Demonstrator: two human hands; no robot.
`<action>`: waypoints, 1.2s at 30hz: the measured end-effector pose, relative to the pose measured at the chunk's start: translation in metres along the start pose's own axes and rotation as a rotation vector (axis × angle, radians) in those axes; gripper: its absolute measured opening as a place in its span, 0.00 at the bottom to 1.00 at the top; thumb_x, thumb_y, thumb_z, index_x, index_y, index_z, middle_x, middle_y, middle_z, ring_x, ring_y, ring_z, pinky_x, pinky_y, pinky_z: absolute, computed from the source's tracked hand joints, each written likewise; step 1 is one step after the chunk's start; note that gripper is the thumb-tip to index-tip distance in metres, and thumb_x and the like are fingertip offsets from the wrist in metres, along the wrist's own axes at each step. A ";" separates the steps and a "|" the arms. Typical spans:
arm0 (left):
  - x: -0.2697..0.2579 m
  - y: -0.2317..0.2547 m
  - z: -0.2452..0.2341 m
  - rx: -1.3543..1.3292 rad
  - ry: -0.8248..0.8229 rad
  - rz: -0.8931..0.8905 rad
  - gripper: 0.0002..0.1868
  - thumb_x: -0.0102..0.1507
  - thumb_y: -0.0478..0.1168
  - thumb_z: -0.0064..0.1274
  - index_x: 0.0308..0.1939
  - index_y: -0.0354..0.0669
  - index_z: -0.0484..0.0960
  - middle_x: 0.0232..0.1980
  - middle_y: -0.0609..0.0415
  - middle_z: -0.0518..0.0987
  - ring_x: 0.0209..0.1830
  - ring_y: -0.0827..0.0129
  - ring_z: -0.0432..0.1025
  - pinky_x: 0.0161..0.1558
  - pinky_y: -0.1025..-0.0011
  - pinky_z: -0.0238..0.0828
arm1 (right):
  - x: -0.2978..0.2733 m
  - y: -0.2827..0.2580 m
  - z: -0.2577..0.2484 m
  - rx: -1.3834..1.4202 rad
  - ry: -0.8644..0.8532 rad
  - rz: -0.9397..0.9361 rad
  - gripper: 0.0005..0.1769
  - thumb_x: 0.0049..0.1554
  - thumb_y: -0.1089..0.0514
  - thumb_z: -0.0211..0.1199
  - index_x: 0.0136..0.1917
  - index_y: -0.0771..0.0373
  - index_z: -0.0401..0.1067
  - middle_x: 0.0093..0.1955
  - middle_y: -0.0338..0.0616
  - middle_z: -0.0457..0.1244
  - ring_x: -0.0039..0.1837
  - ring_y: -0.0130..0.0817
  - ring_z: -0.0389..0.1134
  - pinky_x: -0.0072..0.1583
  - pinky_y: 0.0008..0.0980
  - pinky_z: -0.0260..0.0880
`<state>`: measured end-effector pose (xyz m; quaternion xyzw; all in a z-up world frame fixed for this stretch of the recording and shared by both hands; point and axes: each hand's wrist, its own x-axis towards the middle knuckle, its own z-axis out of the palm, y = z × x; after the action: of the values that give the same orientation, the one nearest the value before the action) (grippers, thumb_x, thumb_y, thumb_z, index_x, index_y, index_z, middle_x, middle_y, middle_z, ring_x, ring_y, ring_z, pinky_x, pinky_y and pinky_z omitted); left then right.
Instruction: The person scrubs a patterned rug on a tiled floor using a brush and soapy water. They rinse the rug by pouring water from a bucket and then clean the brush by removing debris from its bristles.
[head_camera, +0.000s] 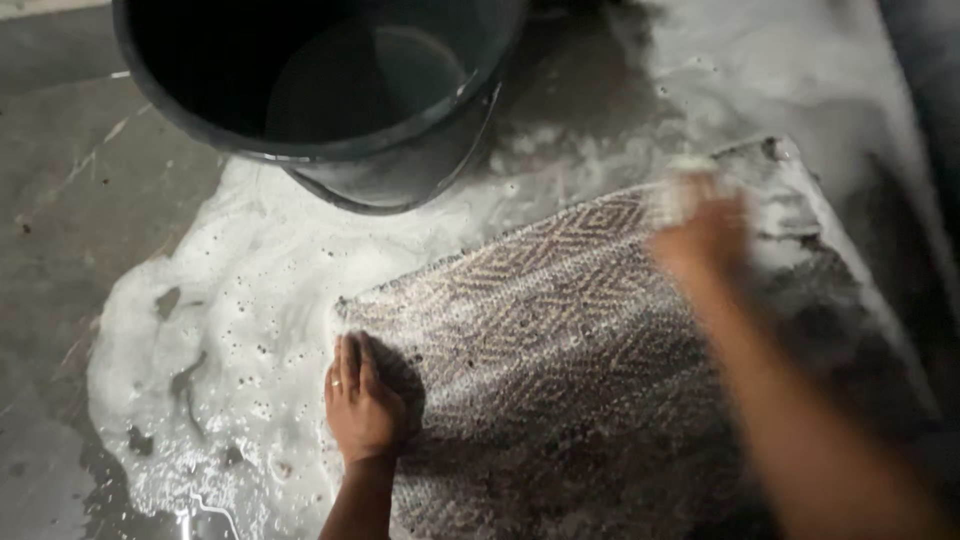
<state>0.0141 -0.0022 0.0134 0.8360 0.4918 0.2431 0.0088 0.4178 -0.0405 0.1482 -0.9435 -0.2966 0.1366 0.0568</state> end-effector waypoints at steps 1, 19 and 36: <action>0.001 -0.001 0.003 -0.003 0.003 0.010 0.29 0.59 0.33 0.42 0.65 0.28 0.73 0.69 0.33 0.72 0.69 0.42 0.68 0.68 0.51 0.64 | -0.018 -0.027 0.012 0.044 -0.016 -0.024 0.41 0.47 0.70 0.68 0.70 0.41 0.66 0.75 0.44 0.54 0.67 0.44 0.61 0.57 0.36 0.72; -0.001 0.002 -0.002 -0.034 0.042 -0.011 0.28 0.59 0.35 0.45 0.64 0.30 0.74 0.68 0.35 0.73 0.70 0.43 0.67 0.66 0.49 0.63 | -0.026 -0.024 0.017 -0.006 0.030 -0.130 0.46 0.39 0.69 0.72 0.70 0.45 0.68 0.72 0.40 0.59 0.67 0.41 0.61 0.58 0.36 0.68; -0.007 -0.004 0.007 -0.070 0.073 -0.055 0.23 0.61 0.31 0.45 0.61 0.35 0.74 0.65 0.34 0.73 0.64 0.38 0.69 0.64 0.49 0.67 | -0.019 -0.021 0.016 -0.174 -0.045 -0.215 0.47 0.48 0.59 0.75 0.76 0.37 0.60 0.75 0.47 0.53 0.61 0.45 0.63 0.54 0.40 0.71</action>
<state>0.0106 -0.0042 0.0032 0.8119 0.5058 0.2904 0.0266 0.3867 -0.0337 0.1409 -0.9043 -0.4080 0.1247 -0.0179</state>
